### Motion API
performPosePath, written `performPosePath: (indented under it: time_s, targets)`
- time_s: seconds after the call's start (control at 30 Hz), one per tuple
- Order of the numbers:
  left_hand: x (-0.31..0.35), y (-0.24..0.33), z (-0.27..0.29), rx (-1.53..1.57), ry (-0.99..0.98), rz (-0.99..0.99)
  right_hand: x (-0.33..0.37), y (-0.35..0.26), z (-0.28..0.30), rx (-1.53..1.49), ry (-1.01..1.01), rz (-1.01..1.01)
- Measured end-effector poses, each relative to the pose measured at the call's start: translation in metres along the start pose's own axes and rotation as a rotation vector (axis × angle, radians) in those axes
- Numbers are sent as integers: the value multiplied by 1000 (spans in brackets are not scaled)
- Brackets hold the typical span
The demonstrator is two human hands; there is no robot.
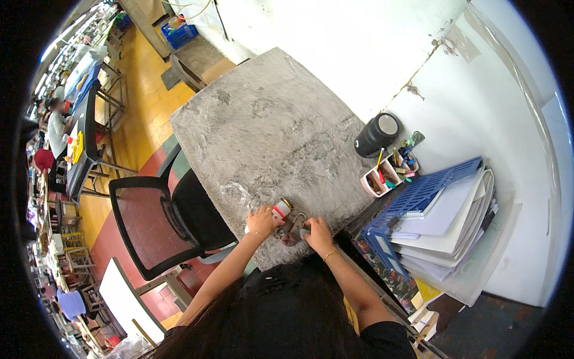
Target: The person retrieves a roll of red tape and a pair of scissors, cuts a piece of tape, and places it on a small bottle. Then the person opens a plastic bag containing sheets of printed labels, removes several sheets, and uses the scissors to cut individual labels from the sheets. The cut labels are placed on the table.
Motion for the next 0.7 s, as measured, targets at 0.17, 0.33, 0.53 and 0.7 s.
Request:
performPosePath:
  time_s: [0.17, 0.33, 0.53, 0.7]
  targets:
    - [-9, -6, 1, 101, -113, 31, 9, 1, -11, 169, -165, -36]
    - [47, -15, 49, 491, 188, -84, 3, 8, -2, -105, -196, -144]
    - [105, -62, 57, 846, 411, -19, -24, -19, -13, 20, -98, 43]
    - [100, -65, 48, 891, 676, -138, -17, -69, -6, 385, -177, -121]
Point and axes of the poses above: each hand's wrist, its own x-axis away from the middle knuckle, its own z-axis out of the back of the hand, y = z × x, the point moved 7 cm from there along -x, towards the middle knuckle, and after that the axes turned 9 degrees about x, right-handed, at the moved point
